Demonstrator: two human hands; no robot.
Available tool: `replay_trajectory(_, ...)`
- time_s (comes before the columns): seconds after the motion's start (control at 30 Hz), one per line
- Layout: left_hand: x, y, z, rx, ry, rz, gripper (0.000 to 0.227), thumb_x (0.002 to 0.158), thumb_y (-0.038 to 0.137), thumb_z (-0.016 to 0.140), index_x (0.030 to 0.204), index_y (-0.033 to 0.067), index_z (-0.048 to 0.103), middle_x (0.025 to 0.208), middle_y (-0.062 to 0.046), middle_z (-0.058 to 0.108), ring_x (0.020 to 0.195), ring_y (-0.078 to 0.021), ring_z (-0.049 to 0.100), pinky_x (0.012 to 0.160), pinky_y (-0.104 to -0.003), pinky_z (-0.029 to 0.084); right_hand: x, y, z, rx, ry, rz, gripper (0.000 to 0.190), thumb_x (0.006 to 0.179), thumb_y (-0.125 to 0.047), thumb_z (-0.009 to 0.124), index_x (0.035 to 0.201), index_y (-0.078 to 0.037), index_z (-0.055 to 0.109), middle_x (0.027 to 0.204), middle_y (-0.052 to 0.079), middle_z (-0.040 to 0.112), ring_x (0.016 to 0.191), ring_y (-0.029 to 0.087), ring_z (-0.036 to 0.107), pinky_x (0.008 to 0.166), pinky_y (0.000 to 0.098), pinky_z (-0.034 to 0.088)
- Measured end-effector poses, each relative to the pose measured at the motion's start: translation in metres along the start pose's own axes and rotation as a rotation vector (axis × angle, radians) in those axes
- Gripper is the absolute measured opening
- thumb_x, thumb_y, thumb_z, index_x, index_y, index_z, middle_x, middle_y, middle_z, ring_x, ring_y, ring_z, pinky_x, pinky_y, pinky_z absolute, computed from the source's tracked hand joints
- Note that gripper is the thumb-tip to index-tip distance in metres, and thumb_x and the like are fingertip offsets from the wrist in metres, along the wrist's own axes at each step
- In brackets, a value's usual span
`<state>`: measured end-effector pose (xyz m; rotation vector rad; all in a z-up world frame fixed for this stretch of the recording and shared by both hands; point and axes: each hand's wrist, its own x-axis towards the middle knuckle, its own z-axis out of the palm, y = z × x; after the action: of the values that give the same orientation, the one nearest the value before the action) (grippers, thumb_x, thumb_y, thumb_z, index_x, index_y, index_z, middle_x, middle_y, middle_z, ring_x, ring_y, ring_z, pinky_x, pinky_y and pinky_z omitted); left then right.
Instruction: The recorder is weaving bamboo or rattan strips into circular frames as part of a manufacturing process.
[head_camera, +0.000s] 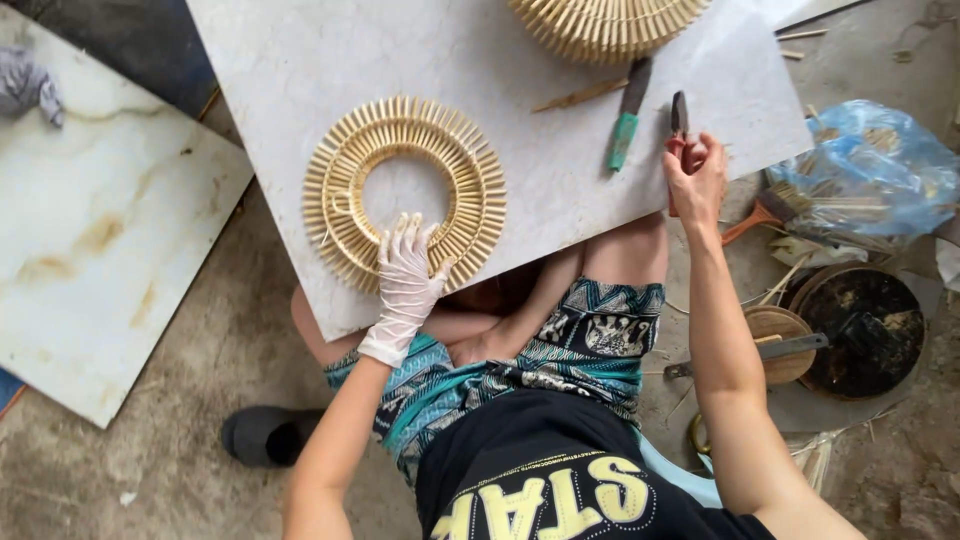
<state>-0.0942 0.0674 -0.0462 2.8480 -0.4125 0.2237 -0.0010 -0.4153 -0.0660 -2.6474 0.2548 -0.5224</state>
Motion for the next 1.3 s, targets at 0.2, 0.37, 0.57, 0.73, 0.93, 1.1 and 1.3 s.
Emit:
replay_trajectory(0.2, 0.023, -0.002, 0.031, -0.078, 0.105, -0.003, 0.061, 0.089, 0.043, 0.072, 0.140, 0.0109, 0.058, 0.145, -0.012, 0.056, 0.141, -0.0317, 0.044, 0.118, -0.052, 0.029, -0.037, -0.066, -0.063, 1.460, -0.311, 0.551, 0.049, 0.100, -0.037, 0.060, 0.135, -0.004, 0.051, 0.108, 0.006, 0.064, 0.094, 0.015, 0.067, 0.076, 0.0322, 0.057)
replay_trajectory(0.37, 0.021, 0.000, 0.033, -0.140, 0.128, 0.009, 0.048, 0.091, 0.038, 0.069, 0.132, 0.0126, 0.061, 0.136, -0.010, 0.063, 0.133, -0.0286, 0.053, 0.111, -0.046, 0.035, -0.094, -0.101, -0.068, 1.300, -0.771, 0.686, 0.060, 0.091, -0.032, 0.067, 0.142, -0.003, 0.053, 0.093, 0.008, 0.064, 0.077, 0.017, 0.063, 0.072, 0.0328, 0.056)
replay_trajectory(0.57, 0.027, 0.000, 0.023, -0.170, 0.165, 0.006, 0.030, 0.092, 0.026, 0.068, 0.120, 0.0145, 0.066, 0.127, -0.007, 0.068, 0.123, -0.0261, 0.060, 0.104, -0.045, 0.041, -0.121, -0.159, -0.080, 0.970, -1.117, 0.461, 0.048, 0.094, -0.024, 0.064, 0.137, -0.004, 0.054, 0.088, -0.003, 0.057, 0.080, 0.008, 0.060, 0.074, 0.0278, 0.054)
replay_trajectory(0.73, 0.029, -0.004, -0.011, -0.379, 0.092, -0.050, 0.026, 0.094, 0.018, 0.071, 0.119, 0.0144, 0.068, 0.105, -0.007, 0.072, 0.098, -0.0272, 0.067, 0.096, -0.042, 0.049, -0.151, -0.159, -0.063, 0.663, -1.094, 0.241, 0.044, 0.098, -0.018, 0.065, 0.136, 0.002, 0.055, 0.084, -0.001, 0.051, 0.076, 0.008, 0.050, 0.071, 0.0260, 0.046)
replay_trajectory(0.93, 0.028, -0.008, -0.039, -0.485, 0.057, -0.057, 0.044, 0.091, 0.014, 0.070, 0.134, 0.0132, 0.061, 0.106, -0.008, 0.074, 0.094, -0.0277, 0.067, 0.097, -0.041, 0.048, -0.152, -0.198, -0.081, 0.392, -1.113, 0.188, 0.050, 0.096, -0.021, 0.064, 0.141, -0.004, 0.051, 0.078, 0.002, 0.058, 0.070, 0.012, 0.056, 0.068, 0.0300, 0.049)
replay_trajectory(1.1, 0.032, -0.013, -0.037, -0.597, 0.048, -0.047, 0.056, 0.092, 0.011, 0.067, 0.146, 0.0150, 0.052, 0.124, -0.003, 0.075, 0.107, -0.0243, 0.070, 0.107, -0.040, 0.043, -0.165, -0.179, -0.064, 0.360, -1.079, 0.173, 0.053, 0.095, -0.022, 0.065, 0.142, -0.005, 0.049, 0.081, 0.003, 0.064, 0.073, 0.013, 0.063, 0.072, 0.0282, 0.052)
replay_trajectory(1.3, 0.022, -0.018, -0.028, -0.568, -0.020, -0.068, 0.059, 0.094, 0.013, 0.066, 0.150, 0.0182, 0.048, 0.128, 0.001, 0.075, 0.114, -0.0199, 0.068, 0.112, -0.038, 0.040, -0.162, -0.191, -0.074, 0.362, -1.040, 0.085, 0.050, 0.095, -0.020, 0.066, 0.141, -0.006, 0.053, 0.087, 0.008, 0.063, 0.075, 0.018, 0.062, 0.072, 0.0317, 0.053)
